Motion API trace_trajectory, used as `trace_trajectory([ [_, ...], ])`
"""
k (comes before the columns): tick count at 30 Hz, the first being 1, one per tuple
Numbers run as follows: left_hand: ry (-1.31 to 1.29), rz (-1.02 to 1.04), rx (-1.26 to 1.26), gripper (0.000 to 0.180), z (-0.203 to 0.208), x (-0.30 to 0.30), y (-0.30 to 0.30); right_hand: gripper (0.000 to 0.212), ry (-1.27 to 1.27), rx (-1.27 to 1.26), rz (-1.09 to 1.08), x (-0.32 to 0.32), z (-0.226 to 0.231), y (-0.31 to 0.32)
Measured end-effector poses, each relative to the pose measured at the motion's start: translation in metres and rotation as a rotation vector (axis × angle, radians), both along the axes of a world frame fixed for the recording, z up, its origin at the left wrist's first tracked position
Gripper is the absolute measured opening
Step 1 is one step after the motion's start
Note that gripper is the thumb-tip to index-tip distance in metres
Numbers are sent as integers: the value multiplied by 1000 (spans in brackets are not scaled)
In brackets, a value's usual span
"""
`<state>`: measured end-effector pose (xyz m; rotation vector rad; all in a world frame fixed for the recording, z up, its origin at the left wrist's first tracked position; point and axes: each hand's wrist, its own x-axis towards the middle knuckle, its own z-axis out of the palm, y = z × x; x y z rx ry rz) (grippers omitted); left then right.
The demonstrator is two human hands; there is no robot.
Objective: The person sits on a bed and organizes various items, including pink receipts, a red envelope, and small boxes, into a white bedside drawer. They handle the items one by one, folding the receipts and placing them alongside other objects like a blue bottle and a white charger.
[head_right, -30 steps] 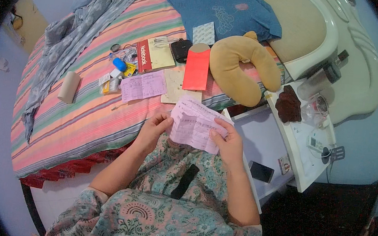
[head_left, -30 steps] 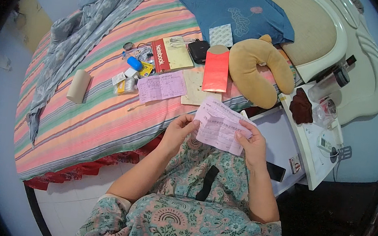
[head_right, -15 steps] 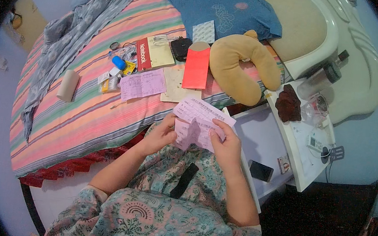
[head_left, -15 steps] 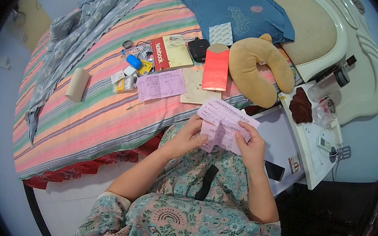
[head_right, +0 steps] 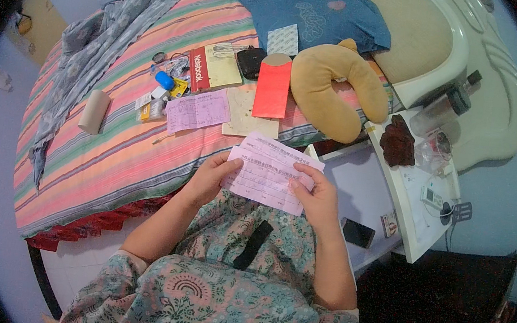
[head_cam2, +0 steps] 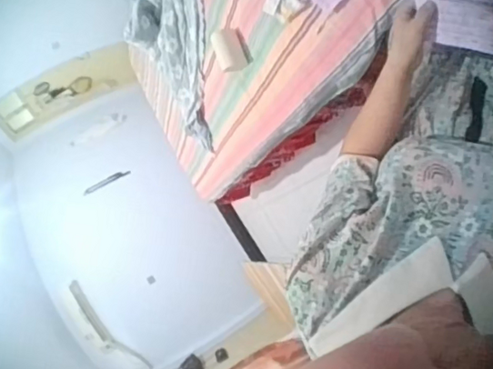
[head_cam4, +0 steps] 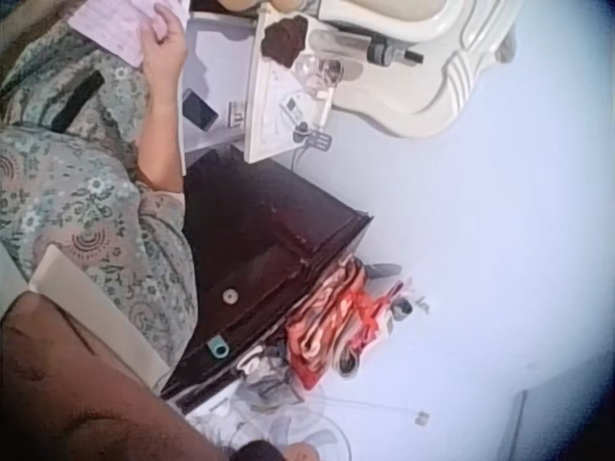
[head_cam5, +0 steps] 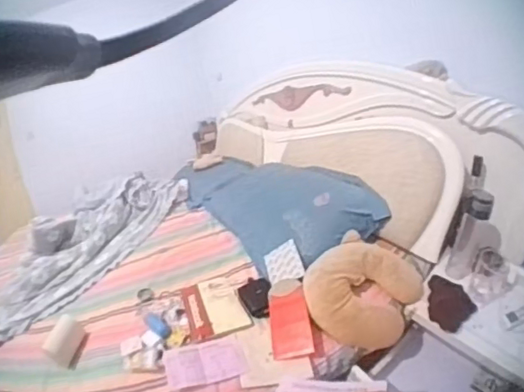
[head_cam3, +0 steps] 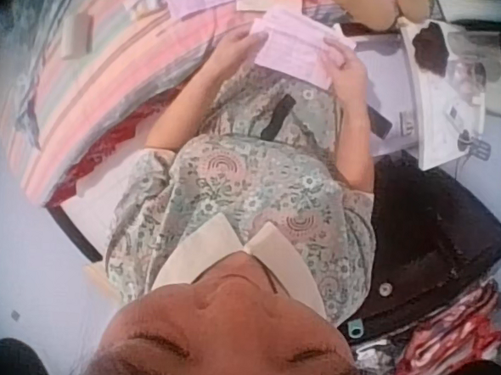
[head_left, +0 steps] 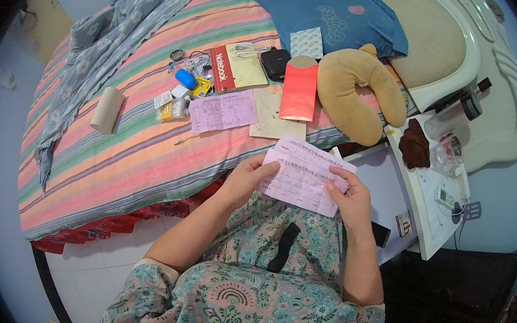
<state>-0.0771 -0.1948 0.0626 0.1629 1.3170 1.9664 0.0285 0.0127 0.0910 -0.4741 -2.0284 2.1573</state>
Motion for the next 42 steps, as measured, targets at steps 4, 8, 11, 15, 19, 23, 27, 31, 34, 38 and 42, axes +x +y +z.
trace_trajectory([
  [4, 6, 48, -18, 26, -12, -1, -1, 32, 8, -7, -1, -2, 0, 1],
  [8, 10, 63, -52, 24, -18, -3, -3, 33, 73, -1, -23, -3, -13, 4],
  [11, 12, 93, -53, 25, -16, -2, -2, 31, 64, -7, -55, -4, -14, 4],
  [15, -1, 125, -38, 24, -12, -2, -1, 24, 11, 1, -114, -6, -18, 4],
  [19, 99, 178, -46, 25, -15, -3, 1, 18, 30, -21, -148, -9, -22, 3],
  [23, 110, 160, -73, 29, -19, -5, -2, 15, 19, -56, -183, -9, -28, 6],
  [27, 71, 191, -67, 24, -13, -2, -1, 13, 1, -70, -203, -9, -29, 8],
  [31, 52, 152, -108, 24, -18, -4, -3, 12, 32, -91, -240, -11, -31, 6],
  [34, 77, 167, -106, 24, -19, -3, -1, 11, 61, -85, -266, -12, -31, 5],
  [38, 103, 204, -75, 24, -14, -1, 1, 10, 65, -87, -295, -15, -35, 5],
  [42, 129, 212, -92, 26, -17, -2, 0, 10, 79, -83, -315, -18, -33, 4],
])
